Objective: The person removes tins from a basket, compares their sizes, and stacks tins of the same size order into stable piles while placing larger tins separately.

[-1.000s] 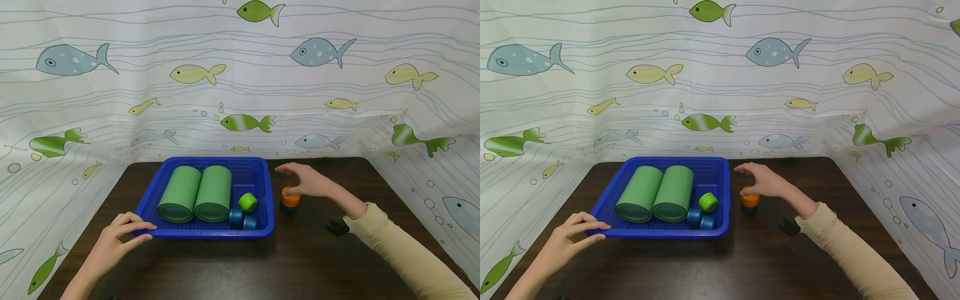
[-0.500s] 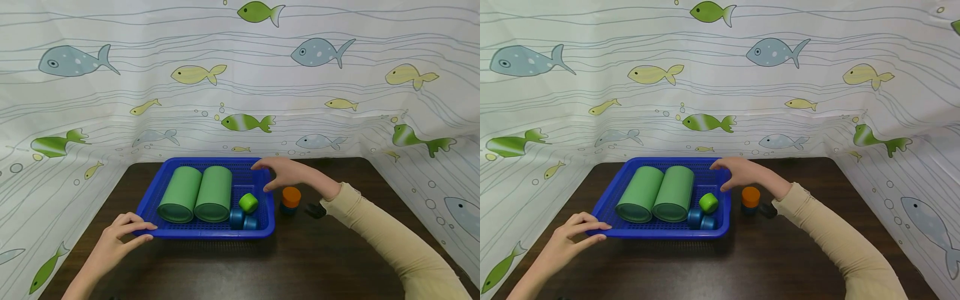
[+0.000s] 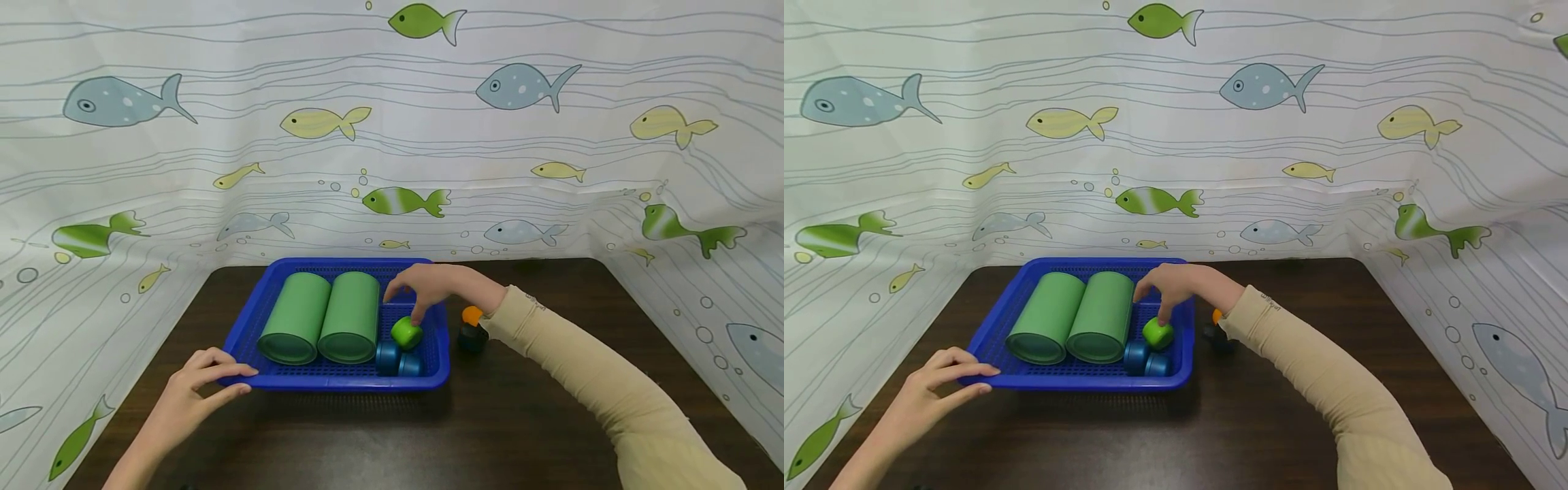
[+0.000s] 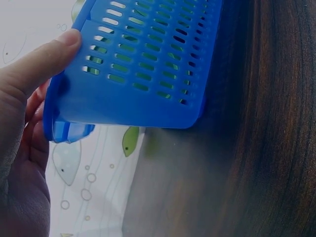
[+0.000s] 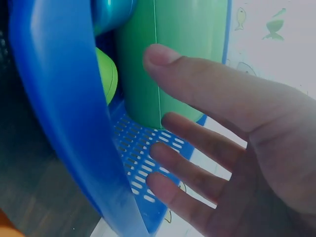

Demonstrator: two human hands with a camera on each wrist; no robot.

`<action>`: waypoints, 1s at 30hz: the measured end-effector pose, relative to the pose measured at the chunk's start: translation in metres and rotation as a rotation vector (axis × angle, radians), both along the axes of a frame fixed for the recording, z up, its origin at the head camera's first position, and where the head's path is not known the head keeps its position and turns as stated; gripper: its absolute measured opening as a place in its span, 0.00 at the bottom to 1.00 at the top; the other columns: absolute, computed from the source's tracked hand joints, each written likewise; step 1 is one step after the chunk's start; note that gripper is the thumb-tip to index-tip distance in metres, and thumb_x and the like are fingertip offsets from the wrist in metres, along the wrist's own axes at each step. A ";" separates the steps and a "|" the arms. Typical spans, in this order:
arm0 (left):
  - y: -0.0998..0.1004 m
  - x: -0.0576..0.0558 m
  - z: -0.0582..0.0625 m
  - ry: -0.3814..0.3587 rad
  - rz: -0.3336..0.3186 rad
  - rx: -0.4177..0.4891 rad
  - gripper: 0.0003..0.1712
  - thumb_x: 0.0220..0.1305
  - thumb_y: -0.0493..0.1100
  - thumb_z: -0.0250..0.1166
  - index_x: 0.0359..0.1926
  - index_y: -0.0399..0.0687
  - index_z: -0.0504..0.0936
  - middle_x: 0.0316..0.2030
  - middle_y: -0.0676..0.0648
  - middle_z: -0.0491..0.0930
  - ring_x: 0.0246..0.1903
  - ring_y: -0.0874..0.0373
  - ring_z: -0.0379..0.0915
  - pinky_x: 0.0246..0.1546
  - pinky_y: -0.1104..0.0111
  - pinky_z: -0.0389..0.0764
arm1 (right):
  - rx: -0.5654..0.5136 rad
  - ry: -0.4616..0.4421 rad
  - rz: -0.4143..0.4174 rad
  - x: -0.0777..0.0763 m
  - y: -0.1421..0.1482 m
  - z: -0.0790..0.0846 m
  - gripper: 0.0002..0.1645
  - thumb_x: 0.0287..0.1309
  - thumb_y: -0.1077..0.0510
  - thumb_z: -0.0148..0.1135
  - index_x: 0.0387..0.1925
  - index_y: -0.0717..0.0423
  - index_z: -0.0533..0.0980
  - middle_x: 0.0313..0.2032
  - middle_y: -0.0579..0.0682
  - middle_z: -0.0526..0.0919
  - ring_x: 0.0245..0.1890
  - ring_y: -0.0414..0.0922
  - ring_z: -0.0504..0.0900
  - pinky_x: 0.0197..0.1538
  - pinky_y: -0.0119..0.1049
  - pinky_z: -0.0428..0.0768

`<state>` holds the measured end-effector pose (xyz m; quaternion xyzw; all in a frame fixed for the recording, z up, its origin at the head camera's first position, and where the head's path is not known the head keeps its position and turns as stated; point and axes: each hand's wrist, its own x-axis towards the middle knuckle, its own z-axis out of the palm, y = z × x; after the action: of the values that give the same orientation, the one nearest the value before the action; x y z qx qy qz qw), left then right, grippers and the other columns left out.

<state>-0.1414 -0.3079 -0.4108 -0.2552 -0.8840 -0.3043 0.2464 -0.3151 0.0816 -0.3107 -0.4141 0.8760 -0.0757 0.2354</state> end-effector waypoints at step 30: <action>0.001 0.002 -0.001 -0.006 0.001 0.015 0.25 0.40 0.27 0.78 0.40 0.54 0.89 0.35 0.63 0.76 0.41 0.73 0.63 0.38 0.77 0.66 | 0.395 -0.218 0.039 -0.016 -0.049 -0.025 0.37 0.54 0.64 0.72 0.65 0.42 0.73 0.70 0.51 0.69 0.70 0.50 0.68 0.64 0.45 0.75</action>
<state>-0.1391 -0.3071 -0.4120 -0.2522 -0.8826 -0.3116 0.2457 -0.3310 0.0331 -0.3358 -0.3661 0.8352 0.0575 0.4064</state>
